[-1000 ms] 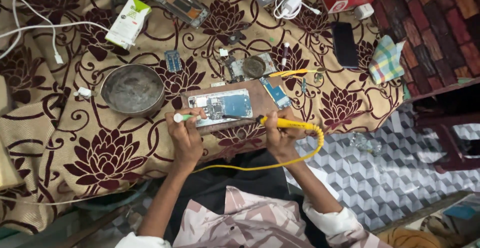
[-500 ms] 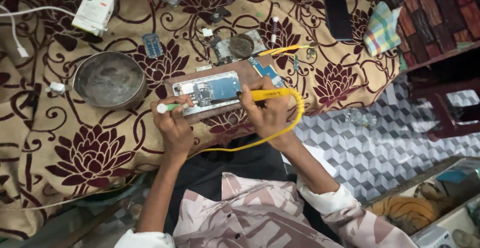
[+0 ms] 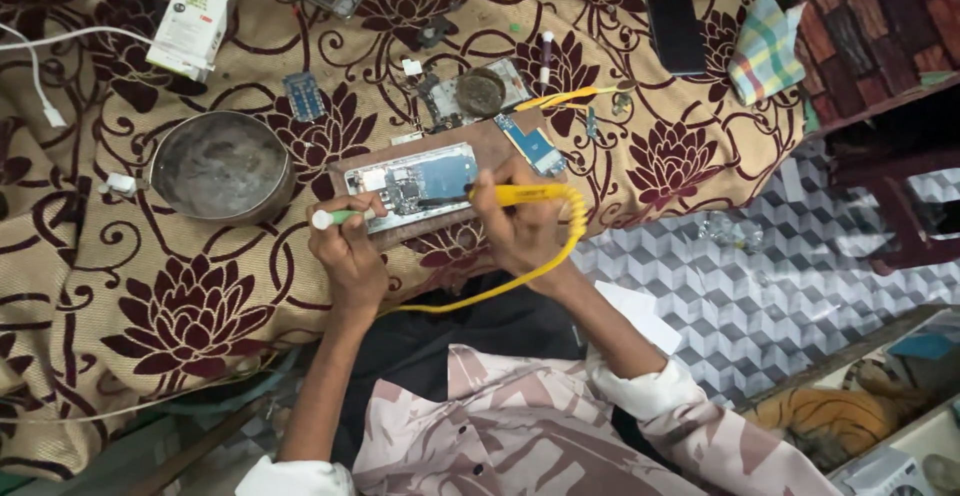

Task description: The person sits on the floor and uses a hot air gun and a small green tool to work on a disassembled mobile phone motherboard placed on a wooden board. The person repeatedly applies heat to specific areas of the circuit board while holding the board steady.

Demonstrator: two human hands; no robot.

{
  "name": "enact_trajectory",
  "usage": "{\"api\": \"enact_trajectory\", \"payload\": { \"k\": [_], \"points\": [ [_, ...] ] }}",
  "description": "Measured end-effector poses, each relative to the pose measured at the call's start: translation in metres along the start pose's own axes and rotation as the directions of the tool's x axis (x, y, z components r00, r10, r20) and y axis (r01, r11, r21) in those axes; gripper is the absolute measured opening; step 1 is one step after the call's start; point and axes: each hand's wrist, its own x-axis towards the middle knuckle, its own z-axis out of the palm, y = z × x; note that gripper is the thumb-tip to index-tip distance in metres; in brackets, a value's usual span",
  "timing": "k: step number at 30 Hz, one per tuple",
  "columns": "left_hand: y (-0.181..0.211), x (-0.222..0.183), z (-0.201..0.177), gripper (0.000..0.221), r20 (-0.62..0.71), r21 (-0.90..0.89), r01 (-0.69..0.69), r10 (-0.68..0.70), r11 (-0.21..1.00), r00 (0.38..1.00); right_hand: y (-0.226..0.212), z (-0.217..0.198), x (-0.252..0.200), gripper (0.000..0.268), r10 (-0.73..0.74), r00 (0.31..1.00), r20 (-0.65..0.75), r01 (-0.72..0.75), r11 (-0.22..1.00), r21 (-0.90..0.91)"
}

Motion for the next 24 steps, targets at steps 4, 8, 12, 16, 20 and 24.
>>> {"api": "enact_trajectory", "payload": {
  "k": [4, 8, 12, 16, 20, 24],
  "points": [
    [0.003, 0.005, -0.003, 0.041, 0.002, 0.03, -0.054, 0.054, 0.998, 0.999, 0.028, 0.016, -0.012, 0.021, 0.179, 0.975, -0.13, -0.147, 0.962, 0.229],
    [0.002, 0.004, -0.001, 0.042, -0.013, 0.013, -0.069, 0.069, 0.998, 0.998, 0.059, 0.033, -0.03, 0.029, 0.479, 0.86, -0.177, -0.263, 0.712, 0.651],
    [0.0, 0.006, 0.0, 0.042, -0.014, 0.003, -0.031, 0.031, 1.0, 0.999, 0.084, 0.041, -0.04, 0.033, 0.566, 0.778, -0.274, -0.125, 0.566, 0.815],
    [-0.002, 0.004, -0.003, 0.043, -0.021, 0.002, -0.007, 0.007, 1.0, 1.0, 0.098, 0.049, -0.051, 0.036, 0.64, 0.733, -0.229, -0.143, 0.474, 0.869],
    [-0.003, 0.004, -0.002, 0.045, -0.018, -0.01, -0.036, 0.036, 0.999, 0.999, 0.108, 0.055, -0.062, 0.036, 0.519, 0.813, -0.263, -0.1, 0.571, 0.815],
    [-0.002, 0.004, -0.001, 0.044, -0.023, 0.058, -0.037, 0.038, 0.998, 0.999, 0.116, 0.061, -0.068, 0.035, 0.516, 0.819, -0.251, -0.061, 0.514, 0.856]
  ]
}}
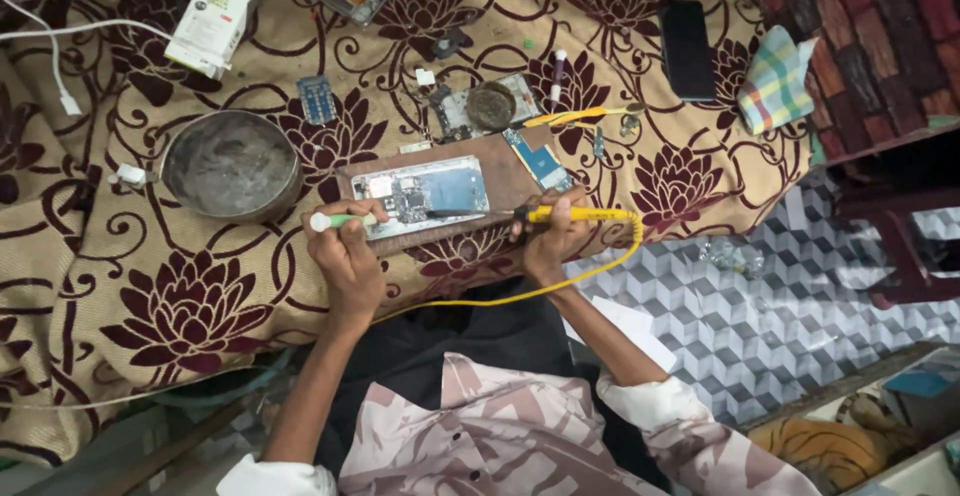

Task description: The person sits on the floor and uses a hot air gun and a small green tool to work on a disassembled mobile phone motherboard placed on a wooden board. The person repeatedly applies heat to specific areas of the circuit board while holding the board steady.

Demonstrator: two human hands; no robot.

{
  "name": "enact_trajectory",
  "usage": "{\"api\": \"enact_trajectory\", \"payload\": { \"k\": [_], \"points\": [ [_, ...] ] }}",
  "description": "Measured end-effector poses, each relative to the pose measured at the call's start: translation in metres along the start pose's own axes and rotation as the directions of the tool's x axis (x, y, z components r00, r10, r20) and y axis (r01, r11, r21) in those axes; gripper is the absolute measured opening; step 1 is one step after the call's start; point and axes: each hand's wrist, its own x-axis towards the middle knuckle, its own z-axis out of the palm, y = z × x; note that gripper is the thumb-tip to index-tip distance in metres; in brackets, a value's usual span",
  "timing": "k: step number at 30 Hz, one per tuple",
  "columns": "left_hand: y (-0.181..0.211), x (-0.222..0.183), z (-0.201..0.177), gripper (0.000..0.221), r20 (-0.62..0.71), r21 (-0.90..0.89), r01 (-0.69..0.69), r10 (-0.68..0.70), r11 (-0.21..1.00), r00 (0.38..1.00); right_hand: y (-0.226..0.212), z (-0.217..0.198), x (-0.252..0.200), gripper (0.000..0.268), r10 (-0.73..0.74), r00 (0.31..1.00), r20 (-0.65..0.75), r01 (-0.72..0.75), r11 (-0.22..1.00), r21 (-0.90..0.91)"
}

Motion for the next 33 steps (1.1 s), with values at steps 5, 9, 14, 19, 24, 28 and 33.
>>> {"api": "enact_trajectory", "payload": {
  "k": [5, 9, 14, 19, 24, 28, 33],
  "points": [
    [0.0, 0.003, 0.001, 0.046, 0.003, -0.028, -0.019, 0.019, 0.999, 1.0, 0.007, -0.003, -0.002, 0.036, -0.025, 1.0, -0.006, 0.025, 1.0, 0.015],
    [0.002, -0.001, 0.002, 0.047, 0.002, 0.007, 0.013, -0.013, 1.0, 1.0, 0.006, -0.009, -0.003, 0.036, -0.016, 1.0, 0.012, 0.015, 0.999, 0.041],
    [0.005, 0.0, -0.001, 0.046, 0.013, 0.06, 0.002, -0.002, 0.998, 1.0, 0.007, -0.008, -0.003, 0.035, -0.016, 0.999, 0.03, 0.013, 0.997, 0.077],
    [0.004, 0.001, 0.0, 0.045, 0.007, -0.026, 0.001, -0.001, 1.0, 1.0, 0.006, -0.007, 0.001, 0.031, -0.027, 0.999, 0.047, 0.026, 1.0, 0.017],
    [0.002, -0.001, 0.0, 0.045, 0.007, -0.01, -0.019, 0.019, 1.0, 1.0, 0.0, -0.004, 0.001, 0.029, -0.096, 0.994, 0.058, 0.102, 0.988, -0.113],
    [0.003, -0.001, 0.0, 0.045, 0.009, -0.026, -0.011, 0.012, 1.0, 1.0, -0.018, 0.008, 0.004, 0.028, -0.222, 0.96, 0.172, 0.26, 0.933, -0.249],
    [0.008, -0.001, -0.001, 0.046, 0.022, 0.054, -0.017, 0.015, 0.998, 1.0, -0.062, 0.028, 0.009, 0.021, -0.22, 0.889, 0.4, 0.421, 0.736, -0.53]
  ]
}}
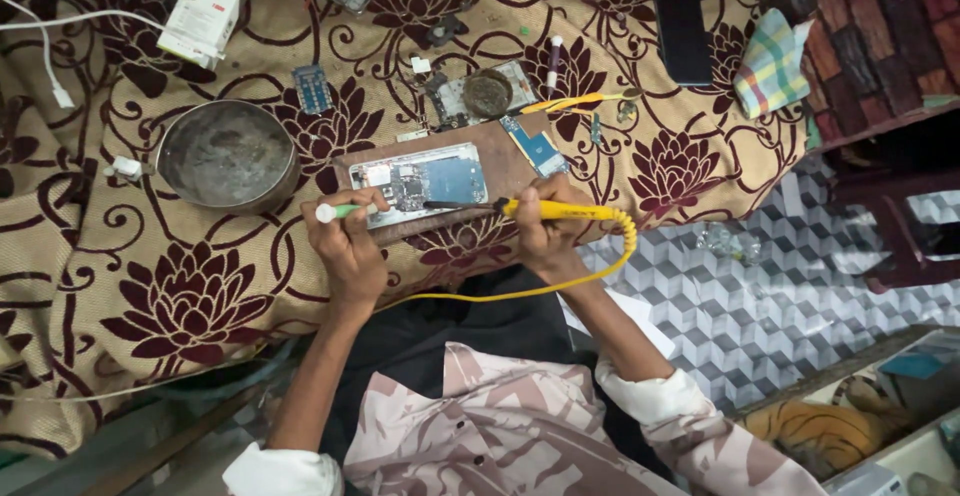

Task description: The person sits on the floor and uses a hot air gun and a small green tool to work on a disassembled mobile phone motherboard placed on a wooden board. The person repeatedly applies heat to specific areas of the circuit board while holding the board steady.

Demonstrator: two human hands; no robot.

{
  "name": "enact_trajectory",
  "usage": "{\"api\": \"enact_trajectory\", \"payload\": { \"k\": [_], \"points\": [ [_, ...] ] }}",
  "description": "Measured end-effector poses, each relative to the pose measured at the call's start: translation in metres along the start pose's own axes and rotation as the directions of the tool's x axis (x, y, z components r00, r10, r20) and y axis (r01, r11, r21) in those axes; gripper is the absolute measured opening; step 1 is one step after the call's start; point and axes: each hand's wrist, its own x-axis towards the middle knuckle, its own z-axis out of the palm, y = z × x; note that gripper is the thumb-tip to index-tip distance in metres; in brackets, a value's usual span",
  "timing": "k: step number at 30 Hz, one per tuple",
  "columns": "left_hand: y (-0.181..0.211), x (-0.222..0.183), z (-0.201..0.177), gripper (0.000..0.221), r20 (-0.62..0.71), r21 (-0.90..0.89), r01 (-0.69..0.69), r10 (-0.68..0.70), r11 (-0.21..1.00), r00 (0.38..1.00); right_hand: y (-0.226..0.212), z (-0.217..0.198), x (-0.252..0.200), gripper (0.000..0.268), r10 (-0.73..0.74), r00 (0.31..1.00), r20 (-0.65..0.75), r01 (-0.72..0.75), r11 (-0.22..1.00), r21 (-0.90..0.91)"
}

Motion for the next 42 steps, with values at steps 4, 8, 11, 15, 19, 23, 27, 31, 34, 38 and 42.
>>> {"api": "enact_trajectory", "payload": {
  "k": [4, 8, 11, 15, 19, 23, 27, 31, 34, 38, 42],
  "points": [
    [0.004, 0.001, -0.003, 0.047, 0.011, 0.159, -0.044, 0.043, 0.986, 0.999, -0.022, 0.004, 0.022, 0.015, -0.313, 0.935, 0.165, 0.35, 0.888, -0.298],
    [0.006, 0.002, -0.003, 0.047, -0.015, 0.174, -0.07, 0.074, 0.982, 0.997, -0.036, 0.014, 0.034, 0.026, -0.405, 0.874, 0.271, 0.481, 0.801, -0.356],
    [0.008, 0.002, -0.004, 0.046, -0.021, 0.113, -0.006, 0.008, 0.994, 1.0, -0.046, 0.01, 0.036, 0.018, -0.407, 0.834, 0.373, 0.547, 0.705, -0.452],
    [0.007, 0.003, -0.005, 0.043, -0.007, 0.166, -0.076, 0.078, 0.983, 0.997, -0.05, 0.016, 0.033, 0.02, 0.119, 0.98, 0.161, -0.117, 0.993, -0.021],
    [0.007, 0.002, -0.005, 0.042, -0.008, 0.174, -0.081, 0.084, 0.981, 0.996, -0.043, 0.018, 0.017, 0.025, 0.081, 0.995, 0.05, -0.078, 0.996, -0.045],
    [0.009, 0.002, -0.005, 0.042, -0.008, 0.147, -0.02, 0.021, 0.989, 1.0, -0.035, 0.018, -0.009, 0.024, 0.17, 0.983, -0.069, -0.174, 0.983, -0.053],
    [0.005, -0.001, -0.006, 0.044, -0.019, 0.177, -0.044, 0.049, 0.983, 0.999, -0.029, 0.025, -0.024, 0.025, 0.523, 0.827, -0.208, -0.436, 0.829, 0.35],
    [-0.001, -0.003, -0.003, 0.047, -0.029, 0.201, -0.081, 0.088, 0.976, 0.996, -0.037, 0.012, -0.011, 0.031, 0.748, 0.602, -0.277, -0.397, 0.583, 0.709],
    [-0.001, -0.007, -0.004, 0.046, -0.053, 0.188, -0.026, 0.036, 0.982, 0.998, -0.057, -0.012, 0.002, 0.037, 0.88, 0.461, -0.113, -0.269, 0.26, 0.928],
    [-0.005, -0.004, -0.001, 0.037, -0.053, 0.0, 0.05, -0.05, 0.999, 0.997, -0.073, -0.038, 0.021, 0.031, 0.722, 0.69, 0.047, 0.031, -0.095, 0.995],
    [-0.009, -0.009, -0.002, 0.029, -0.05, 0.171, -0.063, 0.073, 0.983, 0.996, -0.081, -0.046, 0.027, 0.021, 0.673, 0.691, 0.264, 0.299, -0.599, 0.743]
  ]
}}
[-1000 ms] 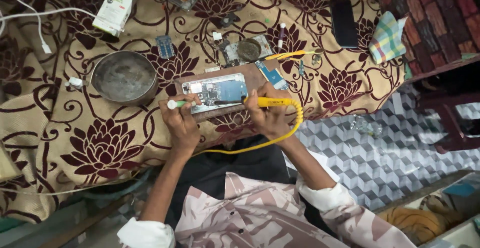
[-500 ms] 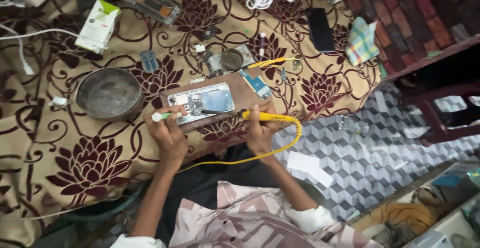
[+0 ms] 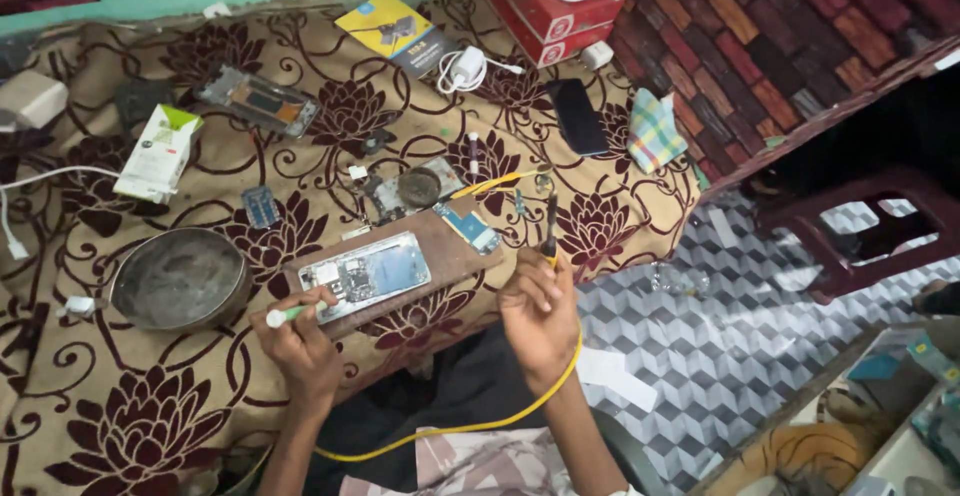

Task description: The person sits on the floor and uses a hot air gun and a small green tool to work on a disassembled mobile phone motherboard placed on a wooden board. The person repeatedly applies heat to specific areas of the circuit board while holding the board steady.

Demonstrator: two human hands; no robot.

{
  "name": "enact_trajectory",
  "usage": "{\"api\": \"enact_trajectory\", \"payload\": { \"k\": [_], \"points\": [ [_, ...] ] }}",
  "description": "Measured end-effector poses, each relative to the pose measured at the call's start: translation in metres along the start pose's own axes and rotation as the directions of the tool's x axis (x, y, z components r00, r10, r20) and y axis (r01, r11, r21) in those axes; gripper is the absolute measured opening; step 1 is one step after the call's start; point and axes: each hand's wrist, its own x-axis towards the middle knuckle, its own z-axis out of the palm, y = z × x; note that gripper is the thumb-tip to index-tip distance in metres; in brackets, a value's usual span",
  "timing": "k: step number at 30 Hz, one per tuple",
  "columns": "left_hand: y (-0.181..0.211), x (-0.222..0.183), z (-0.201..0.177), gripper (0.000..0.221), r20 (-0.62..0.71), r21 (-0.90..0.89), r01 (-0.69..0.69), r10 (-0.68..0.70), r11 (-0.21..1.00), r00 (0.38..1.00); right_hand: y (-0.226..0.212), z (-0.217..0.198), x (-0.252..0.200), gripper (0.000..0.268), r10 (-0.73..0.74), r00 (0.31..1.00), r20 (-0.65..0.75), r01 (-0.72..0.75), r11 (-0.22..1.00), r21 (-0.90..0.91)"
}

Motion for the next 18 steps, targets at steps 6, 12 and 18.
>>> {"api": "enact_trajectory", "payload": {
  "k": [6, 12, 18],
  "points": [
    [-0.004, 0.005, 0.004, 0.028, 0.017, -0.077, 0.025, -0.024, 0.997, 1.0, 0.013, 0.019, -0.005, 0.017, 0.052, 0.999, -0.008, -0.05, 0.979, 0.197],
    [0.0, 0.006, 0.0, 0.028, -0.001, 0.061, -0.016, 0.016, 0.998, 1.0, 0.022, 0.057, -0.008, 0.015, 0.154, 0.985, 0.074, -0.17, 0.917, 0.36],
    [0.006, 0.007, -0.001, 0.026, -0.012, 0.065, -0.015, 0.016, 0.998, 1.0, 0.011, 0.047, 0.007, 0.019, 0.07, 0.998, 0.008, -0.07, 0.997, 0.03]
  ]
}}
